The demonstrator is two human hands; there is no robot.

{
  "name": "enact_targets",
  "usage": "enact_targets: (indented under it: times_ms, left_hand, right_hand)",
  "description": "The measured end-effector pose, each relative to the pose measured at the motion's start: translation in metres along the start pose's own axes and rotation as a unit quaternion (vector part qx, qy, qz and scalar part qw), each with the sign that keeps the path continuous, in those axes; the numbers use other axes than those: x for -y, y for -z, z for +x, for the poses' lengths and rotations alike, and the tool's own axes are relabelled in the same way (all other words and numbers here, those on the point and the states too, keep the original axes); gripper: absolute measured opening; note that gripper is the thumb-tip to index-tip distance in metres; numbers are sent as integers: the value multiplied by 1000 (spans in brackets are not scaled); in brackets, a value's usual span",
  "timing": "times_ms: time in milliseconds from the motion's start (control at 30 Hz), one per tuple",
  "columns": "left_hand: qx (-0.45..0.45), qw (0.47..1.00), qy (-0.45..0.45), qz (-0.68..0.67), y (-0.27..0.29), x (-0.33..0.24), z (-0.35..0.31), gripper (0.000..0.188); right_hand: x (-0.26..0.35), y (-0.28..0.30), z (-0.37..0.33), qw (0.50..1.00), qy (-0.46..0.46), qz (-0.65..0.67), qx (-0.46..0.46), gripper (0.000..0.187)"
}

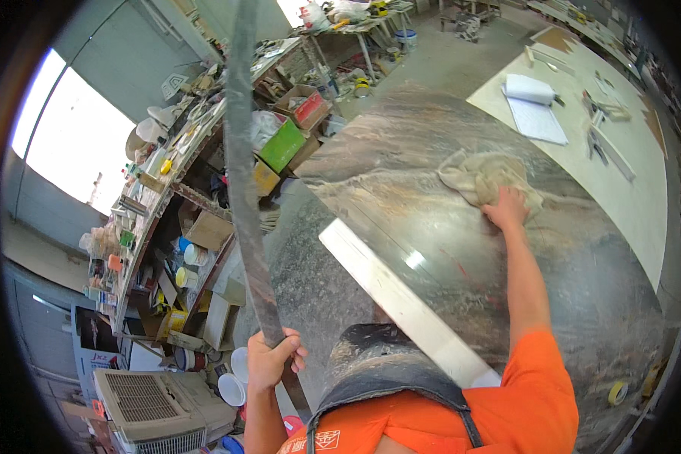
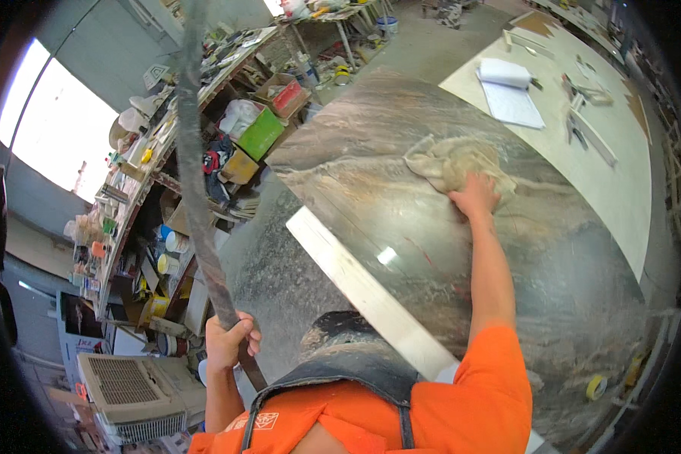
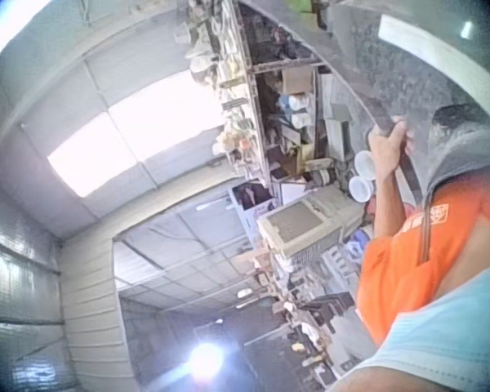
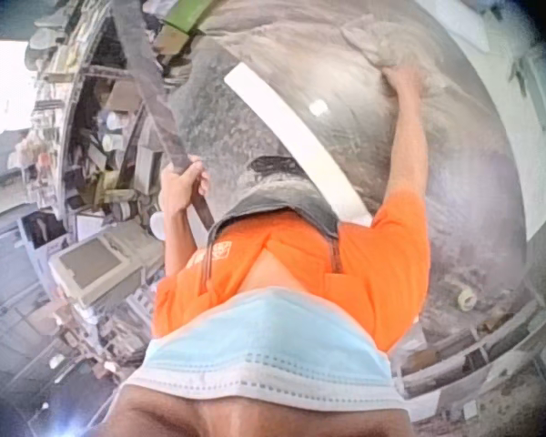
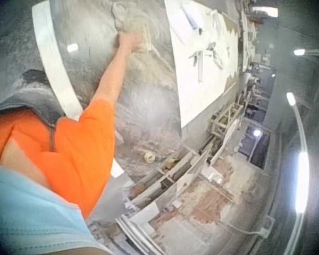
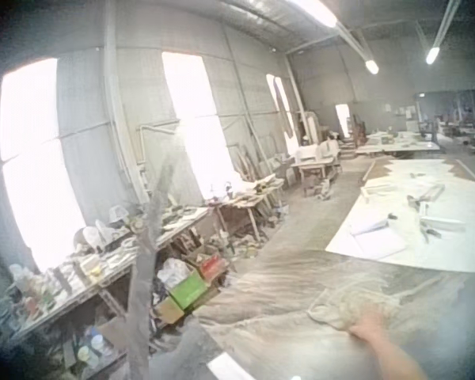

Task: The person measures and marks a large stone slab with a straight edge and tape, then uses an angle grinder to cut along the marked line. The person also handles a long metal strip and a cloth during the process.

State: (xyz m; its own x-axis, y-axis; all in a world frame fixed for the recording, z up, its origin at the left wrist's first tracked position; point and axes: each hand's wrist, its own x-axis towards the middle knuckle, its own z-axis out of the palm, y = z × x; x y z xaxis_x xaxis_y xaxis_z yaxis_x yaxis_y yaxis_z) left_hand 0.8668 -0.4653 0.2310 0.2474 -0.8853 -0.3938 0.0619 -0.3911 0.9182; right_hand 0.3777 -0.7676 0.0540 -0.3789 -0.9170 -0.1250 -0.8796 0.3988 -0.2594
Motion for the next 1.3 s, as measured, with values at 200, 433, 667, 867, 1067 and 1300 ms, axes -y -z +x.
enact_targets:
  times_ms: [200, 433, 667, 867, 1067, 1300]
  left_hand:
    - [45, 998, 22, 36, -6, -36, 95, 12]
    - [164, 986, 4, 17, 39, -59, 212, 24]
    - [328, 937, -38, 116, 96, -64, 287, 18]
    - [392, 896, -42, 206, 105, -73, 291, 16]
    - [452, 797, -96, 390, 122, -74, 260, 25]
    - [414, 751, -96, 505, 183, 0, 286, 28]
  right_hand:
    - [-11, 27, -11, 807, -18, 588, 42, 68]
    - [110, 24, -161, 379, 147, 909, 93, 84]
    - [419, -31, -242, 702, 285, 648, 74, 104]
    - [475, -31, -252, 693, 160, 675, -195, 79]
    - [397, 67, -216, 638, 71, 681, -352, 74]
    - [217, 231, -242, 484, 167, 723, -463, 81]
